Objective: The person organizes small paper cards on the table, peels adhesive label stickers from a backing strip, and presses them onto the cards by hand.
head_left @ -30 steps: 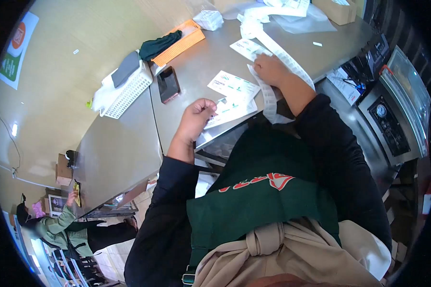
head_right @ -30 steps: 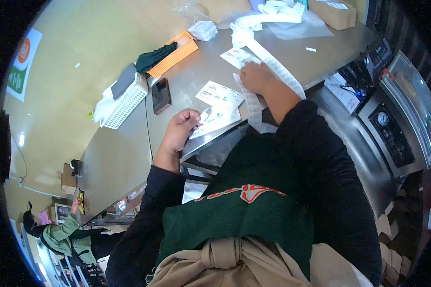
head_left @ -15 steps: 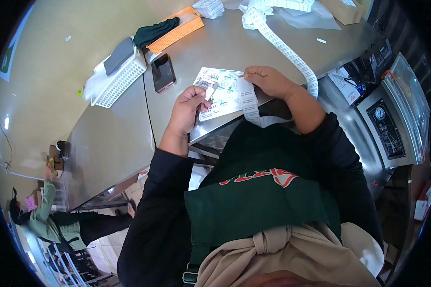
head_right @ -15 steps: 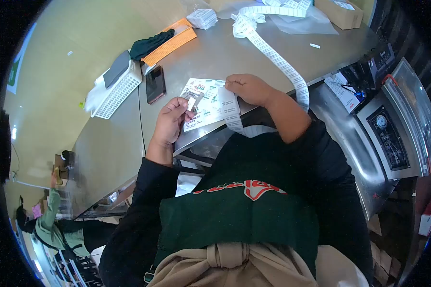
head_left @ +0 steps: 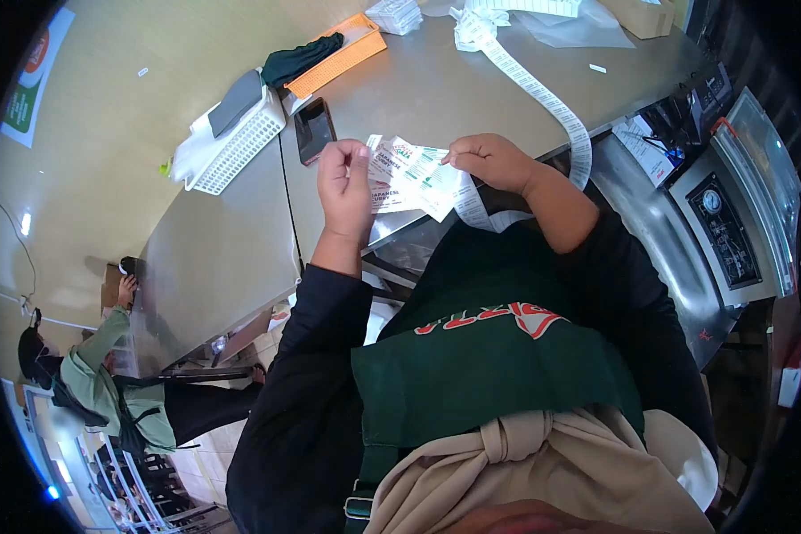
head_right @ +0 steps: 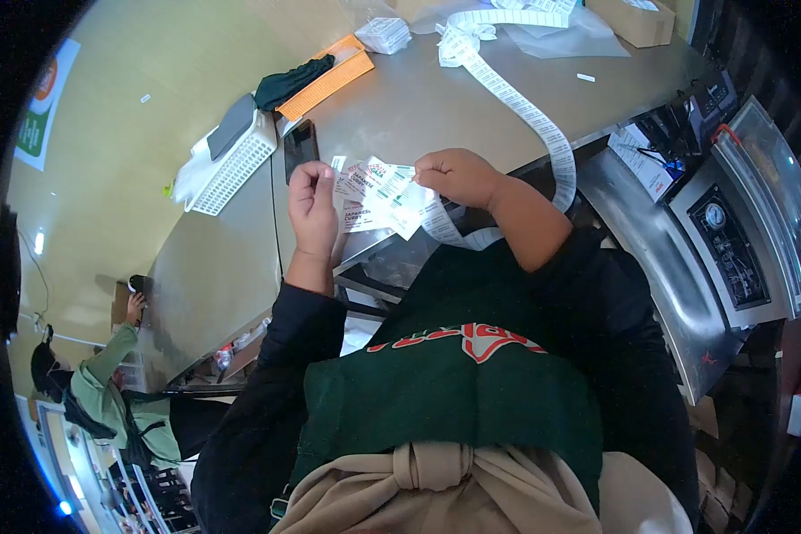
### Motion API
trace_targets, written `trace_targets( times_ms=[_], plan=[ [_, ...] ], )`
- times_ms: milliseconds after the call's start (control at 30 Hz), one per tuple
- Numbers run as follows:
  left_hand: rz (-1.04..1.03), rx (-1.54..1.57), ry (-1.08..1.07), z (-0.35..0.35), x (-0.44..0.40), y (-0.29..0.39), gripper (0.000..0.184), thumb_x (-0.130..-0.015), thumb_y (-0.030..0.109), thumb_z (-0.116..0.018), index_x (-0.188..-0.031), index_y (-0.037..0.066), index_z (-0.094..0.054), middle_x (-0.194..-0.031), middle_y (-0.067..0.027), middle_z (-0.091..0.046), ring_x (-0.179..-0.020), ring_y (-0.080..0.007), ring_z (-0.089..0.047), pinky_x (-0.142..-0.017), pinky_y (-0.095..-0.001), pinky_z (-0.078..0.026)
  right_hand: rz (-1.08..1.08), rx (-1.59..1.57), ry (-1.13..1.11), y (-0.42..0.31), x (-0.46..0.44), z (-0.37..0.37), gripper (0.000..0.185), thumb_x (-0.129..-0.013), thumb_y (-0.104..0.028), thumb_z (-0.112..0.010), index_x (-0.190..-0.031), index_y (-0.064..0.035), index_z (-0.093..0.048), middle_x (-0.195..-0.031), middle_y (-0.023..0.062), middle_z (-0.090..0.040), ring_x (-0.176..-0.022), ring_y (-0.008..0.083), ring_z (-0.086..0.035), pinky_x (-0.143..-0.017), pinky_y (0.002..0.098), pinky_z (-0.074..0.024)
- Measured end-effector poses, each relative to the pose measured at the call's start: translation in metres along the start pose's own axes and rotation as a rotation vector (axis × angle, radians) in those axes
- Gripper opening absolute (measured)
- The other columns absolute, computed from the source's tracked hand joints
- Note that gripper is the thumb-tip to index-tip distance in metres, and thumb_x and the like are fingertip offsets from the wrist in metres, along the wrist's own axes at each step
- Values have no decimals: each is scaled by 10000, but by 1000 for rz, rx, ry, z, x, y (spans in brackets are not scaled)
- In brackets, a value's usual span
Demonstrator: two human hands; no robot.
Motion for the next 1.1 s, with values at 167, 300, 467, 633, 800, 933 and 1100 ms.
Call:
trace_targets(
  times_ms=[167, 300, 467, 633, 800, 933, 1100],
  plan=[
    [50, -255, -576, 0, -26, 27, 34, -836, -1, -569, -852, 8, -598, -798, -11, -563, -760, -97, -531, -705, -231, -429, 10, 5, 8, 5, 0, -3, 245, -858, -255, -514, -797, -38, -609, -715, 87, -582, -675, 174, -537, -647, 316, -422],
    [435, -133, -964, 10, -45, -3, 55, -821, -18, -585, -865, -15, -618, -875, -36, -621, -825, -108, -563, -749, -248, -454, 36, 102, 18, 3, -1, -3, 248, -855, -256, -509, -797, -40, -613, -702, 97, -587, -652, 180, -557, -632, 322, -435],
    [566, -60, -1165, 6, -61, -16, 97, -814, -4, -603, -905, -9, -639, -901, -24, -635, -772, -90, -558, -699, -244, -467, -99, 108, -48, -1, 0, -1, 248, -868, -222, -503, -903, -14, -634, -835, 112, -627, -742, 180, -573, -696, 294, -439],
    [536, -313, -1297, -13, -68, 1, 97, -811, 46, -618, -891, 38, -672, -824, -1, -645, -731, -80, -544, -660, -235, -450, -63, 83, -16, 1, -1, -2, 250, -849, -258, -499, -809, -40, -615, -723, 115, -601, -620, 202, -567, -606, 334, -444],
    [400, -452, -1329, -21, -67, 5, 101, -787, 63, -633, -873, 51, -684, -781, -37, -649, -704, -122, -561, -649, -270, -449, -27, 136, 16, -2, 2, -2, 265, -844, -266, -487, -806, -37, -615, -751, 133, -602, -693, 230, -562, -658, 349, -432],
    [181, -621, -1309, -24, -61, 6, 135, -756, 130, -666, -846, 30, -677, -811, -111, -658, -729, -217, -607, -664, -327, -462, -62, 141, -22, -1, -1, -1, 270, -844, -269, -488, -809, -34, -617, -760, 137, -605, -687, 244, -552, -657, 356, -424],
    [182, -1021, -1178, -33, -60, 23, 326, -698, 245, -720, -923, 19, -653, -848, -190, -655, -827, -293, -636, -709, -381, -472, -55, 137, -37, -1, -2, -1, 272, -846, -269, -492, -805, -28, -612, -771, 143, -609, -693, 249, -551, -658, 362, -421]
  ],
)
Point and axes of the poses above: each hand's wrist, its own x-axis away from the middle knuckle, its own z-axis out of the back of the hand, y = z × x, the point moved 1 cm from there along -x, towards the middle knuckle
